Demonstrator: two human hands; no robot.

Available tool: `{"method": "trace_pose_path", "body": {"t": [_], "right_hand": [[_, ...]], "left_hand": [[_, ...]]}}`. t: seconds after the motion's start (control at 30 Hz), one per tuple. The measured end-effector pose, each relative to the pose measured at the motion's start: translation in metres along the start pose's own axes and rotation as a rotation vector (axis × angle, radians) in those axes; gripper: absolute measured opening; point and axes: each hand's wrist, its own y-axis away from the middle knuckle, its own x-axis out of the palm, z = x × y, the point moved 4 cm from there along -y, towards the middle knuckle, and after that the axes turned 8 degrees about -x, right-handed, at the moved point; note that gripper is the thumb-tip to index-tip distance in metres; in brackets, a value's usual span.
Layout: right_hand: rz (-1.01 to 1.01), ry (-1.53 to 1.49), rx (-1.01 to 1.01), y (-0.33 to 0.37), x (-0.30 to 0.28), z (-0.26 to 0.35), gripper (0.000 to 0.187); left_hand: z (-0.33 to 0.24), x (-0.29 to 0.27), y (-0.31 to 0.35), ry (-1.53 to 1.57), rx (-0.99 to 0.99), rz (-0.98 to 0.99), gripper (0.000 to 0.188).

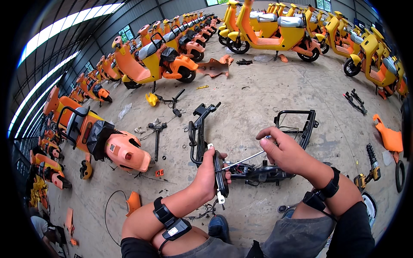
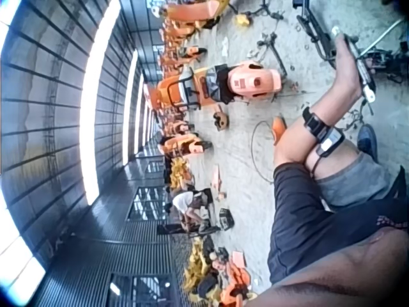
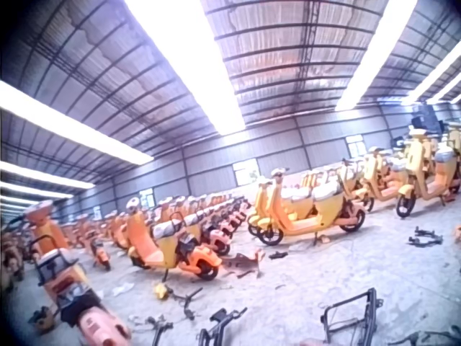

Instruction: The person uses a hex key and a screwdriver to remove screws from a black plastic scooter handlebar cover, handling the component by hand and setting the removed screws on the floor.

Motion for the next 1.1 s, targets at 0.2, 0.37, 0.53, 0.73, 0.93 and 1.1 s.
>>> {"method": "trace_pose_path", "body": {"t": [0.2, 0.37, 0.53, 0.73, 0.93, 1.1], "right_hand": [[-0.158, -0.233, -0.268, -0.004, 0.004, -0.018, 0.033], [0.059, -0.117, 0.029, -0.004, 0.0, -0.009, 0.033], [-0.054, -0.18, -0.116, -0.004, 0.002, -0.009, 0.033], [-0.042, -0.347, -0.159, -0.008, 0.002, -0.018, 0.036], [-0.058, -0.397, -0.18, -0.009, 0.002, -0.021, 0.036], [-0.075, -0.395, -0.183, -0.01, 0.001, -0.022, 0.034]], "left_hand": [[0.0, 0.003, 0.0, 0.008, -0.012, 0.013, 0.057], [0.0, -0.001, -0.001, 0.003, -0.004, -0.002, 0.058], [0.0, 0.002, -0.001, -0.006, 0.007, 0.013, 0.058], [-0.001, 0.004, 0.001, -0.01, 0.002, 0.008, 0.057], [0.0, 0.004, 0.0, -0.011, 0.001, 0.003, 0.058], [0.0, 0.006, 0.003, 0.019, -0.022, 0.024, 0.056]]}}
